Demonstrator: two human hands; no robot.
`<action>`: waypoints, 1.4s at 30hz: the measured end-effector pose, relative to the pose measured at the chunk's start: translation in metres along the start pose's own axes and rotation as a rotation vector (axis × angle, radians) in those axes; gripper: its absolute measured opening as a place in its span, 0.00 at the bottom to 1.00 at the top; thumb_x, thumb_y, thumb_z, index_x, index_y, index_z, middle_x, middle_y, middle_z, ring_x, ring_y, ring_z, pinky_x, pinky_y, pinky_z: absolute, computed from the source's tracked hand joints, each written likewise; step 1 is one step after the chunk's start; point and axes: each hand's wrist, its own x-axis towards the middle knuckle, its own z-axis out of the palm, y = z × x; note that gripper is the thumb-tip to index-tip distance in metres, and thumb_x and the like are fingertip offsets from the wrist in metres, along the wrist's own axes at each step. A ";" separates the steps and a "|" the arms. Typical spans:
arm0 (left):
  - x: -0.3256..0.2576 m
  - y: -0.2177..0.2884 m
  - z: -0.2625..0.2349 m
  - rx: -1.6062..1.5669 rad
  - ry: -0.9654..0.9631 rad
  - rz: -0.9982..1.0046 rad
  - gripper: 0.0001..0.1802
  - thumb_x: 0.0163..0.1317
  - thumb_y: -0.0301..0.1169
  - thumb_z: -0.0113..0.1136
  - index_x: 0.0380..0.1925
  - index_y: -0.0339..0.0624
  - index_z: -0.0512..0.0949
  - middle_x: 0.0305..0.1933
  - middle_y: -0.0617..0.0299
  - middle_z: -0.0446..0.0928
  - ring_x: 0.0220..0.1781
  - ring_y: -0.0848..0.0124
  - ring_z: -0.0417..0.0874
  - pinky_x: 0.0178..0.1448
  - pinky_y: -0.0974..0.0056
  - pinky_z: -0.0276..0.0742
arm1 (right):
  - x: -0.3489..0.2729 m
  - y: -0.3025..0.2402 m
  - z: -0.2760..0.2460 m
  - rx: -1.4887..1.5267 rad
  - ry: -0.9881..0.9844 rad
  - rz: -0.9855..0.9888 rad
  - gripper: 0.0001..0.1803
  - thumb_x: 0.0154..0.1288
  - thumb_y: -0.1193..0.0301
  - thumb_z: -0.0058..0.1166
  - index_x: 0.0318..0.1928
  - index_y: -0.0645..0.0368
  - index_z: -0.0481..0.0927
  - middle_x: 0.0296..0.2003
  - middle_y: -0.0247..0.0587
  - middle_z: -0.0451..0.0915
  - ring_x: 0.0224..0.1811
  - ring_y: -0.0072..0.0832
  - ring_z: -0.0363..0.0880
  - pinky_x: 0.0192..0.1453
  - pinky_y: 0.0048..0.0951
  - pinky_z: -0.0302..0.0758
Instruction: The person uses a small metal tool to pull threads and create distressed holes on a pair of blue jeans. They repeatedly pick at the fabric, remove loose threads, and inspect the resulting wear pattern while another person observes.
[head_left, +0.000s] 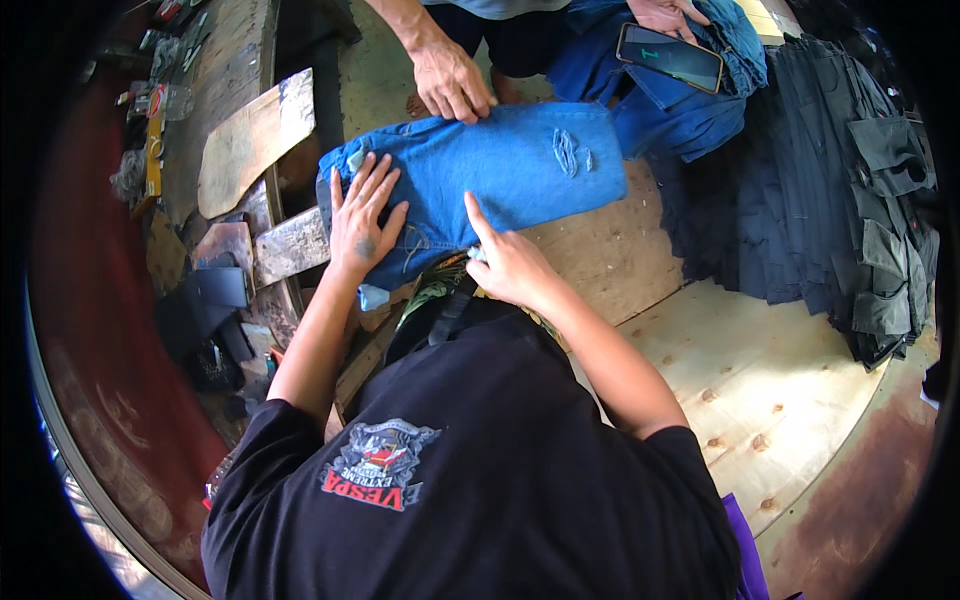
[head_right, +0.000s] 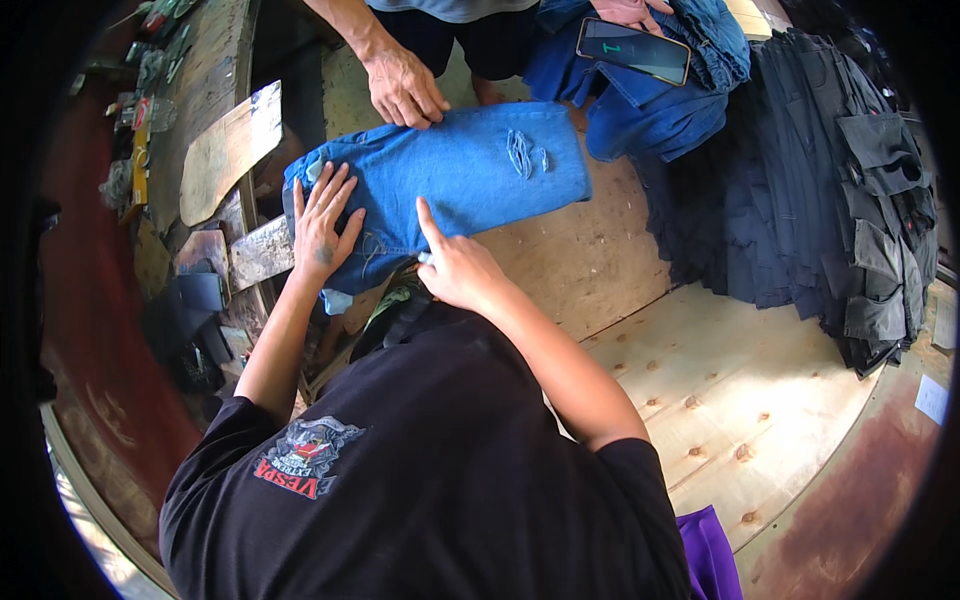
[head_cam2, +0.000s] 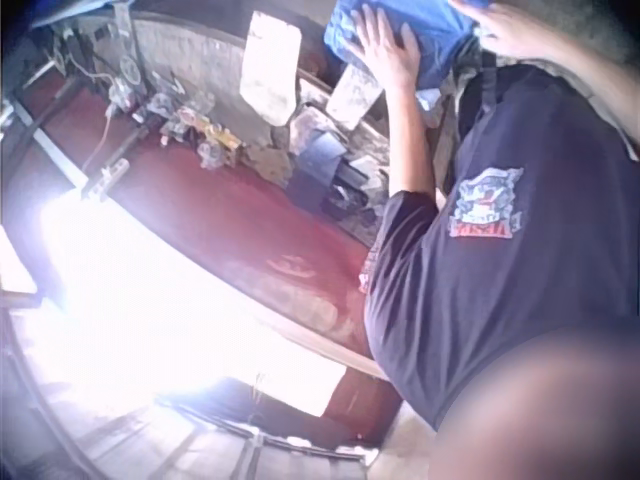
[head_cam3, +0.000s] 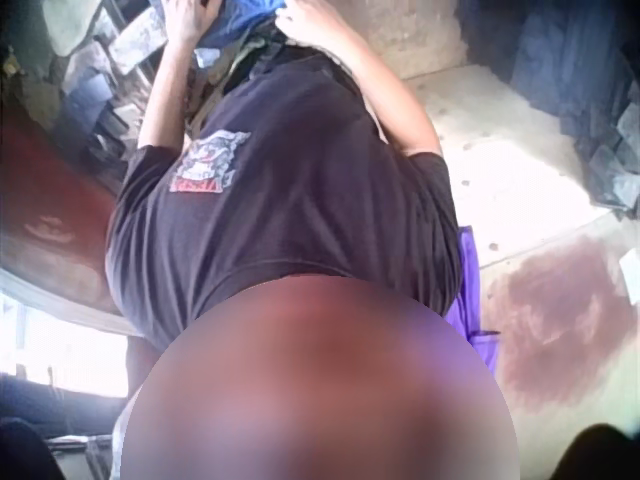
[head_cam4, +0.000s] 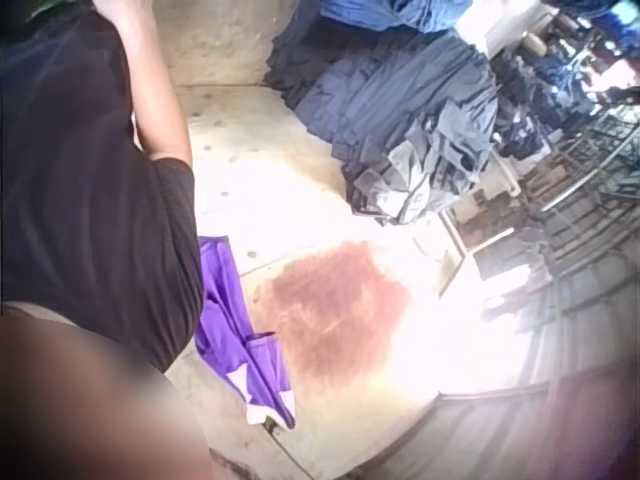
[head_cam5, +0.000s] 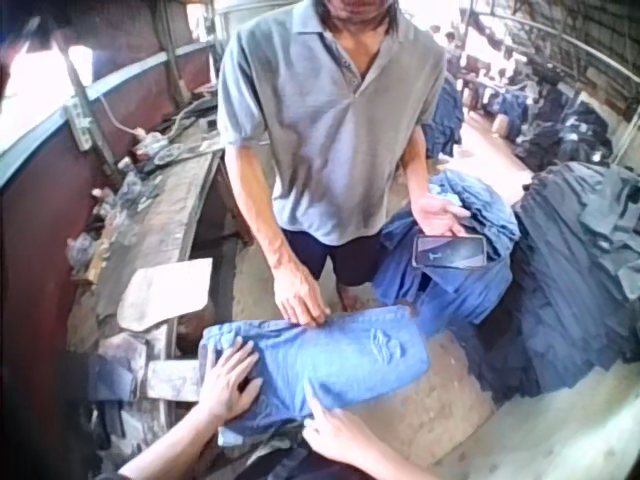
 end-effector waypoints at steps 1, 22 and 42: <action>-0.001 -0.001 0.002 -0.013 0.012 0.002 0.31 0.74 0.42 0.71 0.74 0.45 0.83 0.85 0.59 0.77 0.92 0.59 0.66 0.96 0.34 0.38 | 0.011 -0.002 0.005 -0.020 -0.036 0.050 0.59 0.72 0.68 0.59 0.92 0.59 0.35 0.36 0.64 0.90 0.38 0.66 0.89 0.52 0.62 0.85; -0.004 -0.009 0.004 -0.130 0.045 0.006 0.28 0.73 0.40 0.72 0.70 0.42 0.86 0.84 0.55 0.78 0.92 0.56 0.67 0.96 0.34 0.41 | 0.038 -0.035 -0.009 -0.197 -0.055 0.171 0.60 0.70 0.65 0.61 0.93 0.58 0.38 0.42 0.68 0.92 0.45 0.63 0.93 0.59 0.57 0.90; 0.166 -0.076 -0.025 -0.445 -0.710 -0.340 0.25 0.69 0.44 0.79 0.50 0.30 0.93 0.38 0.48 0.94 0.40 0.66 0.92 0.50 0.55 0.87 | 0.037 -0.028 0.004 -0.120 -0.052 0.135 0.64 0.68 0.71 0.64 0.92 0.64 0.33 0.35 0.65 0.91 0.37 0.60 0.93 0.46 0.58 0.90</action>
